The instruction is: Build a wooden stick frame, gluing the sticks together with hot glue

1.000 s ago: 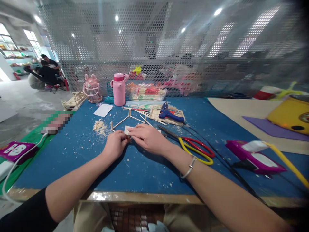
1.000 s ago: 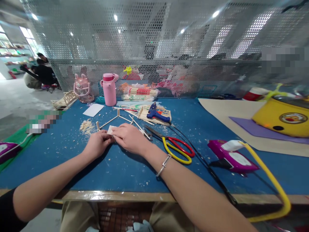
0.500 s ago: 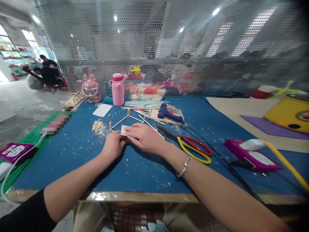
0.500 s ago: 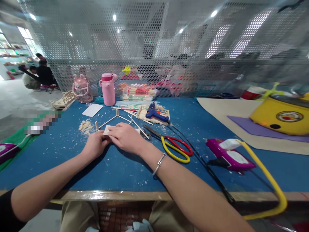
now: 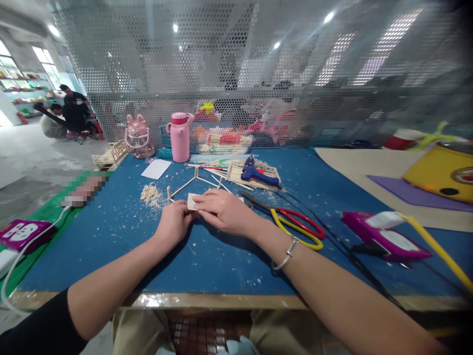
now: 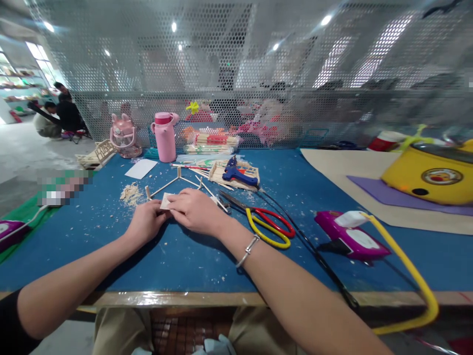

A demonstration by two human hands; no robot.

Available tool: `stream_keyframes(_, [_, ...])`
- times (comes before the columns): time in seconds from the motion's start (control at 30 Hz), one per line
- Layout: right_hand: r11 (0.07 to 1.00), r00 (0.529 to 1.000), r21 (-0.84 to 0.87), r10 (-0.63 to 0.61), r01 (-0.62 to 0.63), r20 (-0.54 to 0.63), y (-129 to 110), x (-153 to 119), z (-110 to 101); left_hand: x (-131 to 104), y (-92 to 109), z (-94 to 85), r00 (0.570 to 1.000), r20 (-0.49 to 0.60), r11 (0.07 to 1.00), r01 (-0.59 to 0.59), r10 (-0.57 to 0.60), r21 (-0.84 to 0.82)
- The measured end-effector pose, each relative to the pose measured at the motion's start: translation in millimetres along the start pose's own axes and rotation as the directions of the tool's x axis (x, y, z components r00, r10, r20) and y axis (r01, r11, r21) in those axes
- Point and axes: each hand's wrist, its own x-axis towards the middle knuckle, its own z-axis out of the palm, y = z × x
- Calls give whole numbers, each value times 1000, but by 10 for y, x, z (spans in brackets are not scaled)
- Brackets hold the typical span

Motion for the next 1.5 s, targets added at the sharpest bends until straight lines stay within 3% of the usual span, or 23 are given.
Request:
stream_keyframes(0.13, [1000,1000,29,4,-4,2,16,-37,-20,-1,-11,9,1000,0,1000,-22,22,-14])
stream_keyframes(0.33, [998,1000,63,10,-8,-19,-25,66,64,2,15,-10,999,10,999,32,-33,40])
stream_keyframes(0.53, [987,993,104,118,-119,18,113,-165,-121,-4,1,11,1000,-4,999,-27,26,-47])
stream_keyframes(0.67, [969,970,90,237,-231,-53,238,-260,-238,-22,26,-14,1000,3,997,23,-23,-75])
stream_keyframes(0.8, [962,964,115,255,-246,-71,238,-238,-250,1,71,-72,988,-27,968,145,-154,-203])
stream_keyframes(0.87, [963,967,123,247,-238,-66,207,-218,-238,38,81,-87,968,-1,923,238,-250,-304])
stream_keyframes(0.97, [966,971,129,233,-223,-63,168,-199,-210,102,85,-87,925,166,829,380,-341,-412])
stream_keyframes(1.1, [971,976,127,208,-200,-55,150,-187,-162,152,94,-100,850,368,657,526,-377,-541])
stream_keyframes(1.2, [972,978,122,204,-198,-35,145,-174,-134,159,99,-125,809,450,510,587,-378,-629])
stream_keyframes(1.27, [973,979,120,203,-198,-31,140,-165,-124,152,94,-136,802,467,470,596,-371,-651])
stream_keyframes(1.4, [971,977,120,211,-205,-36,135,-162,-122,121,55,-155,802,485,472,597,-348,-648])
stream_keyframes(1.43, [970,976,120,215,-210,-34,137,-164,-125,112,40,-165,803,484,500,596,-348,-628])
stream_keyframes(1.5, [968,974,121,224,-219,-27,142,-169,-132,94,4,-188,839,422,642,538,-344,-546])
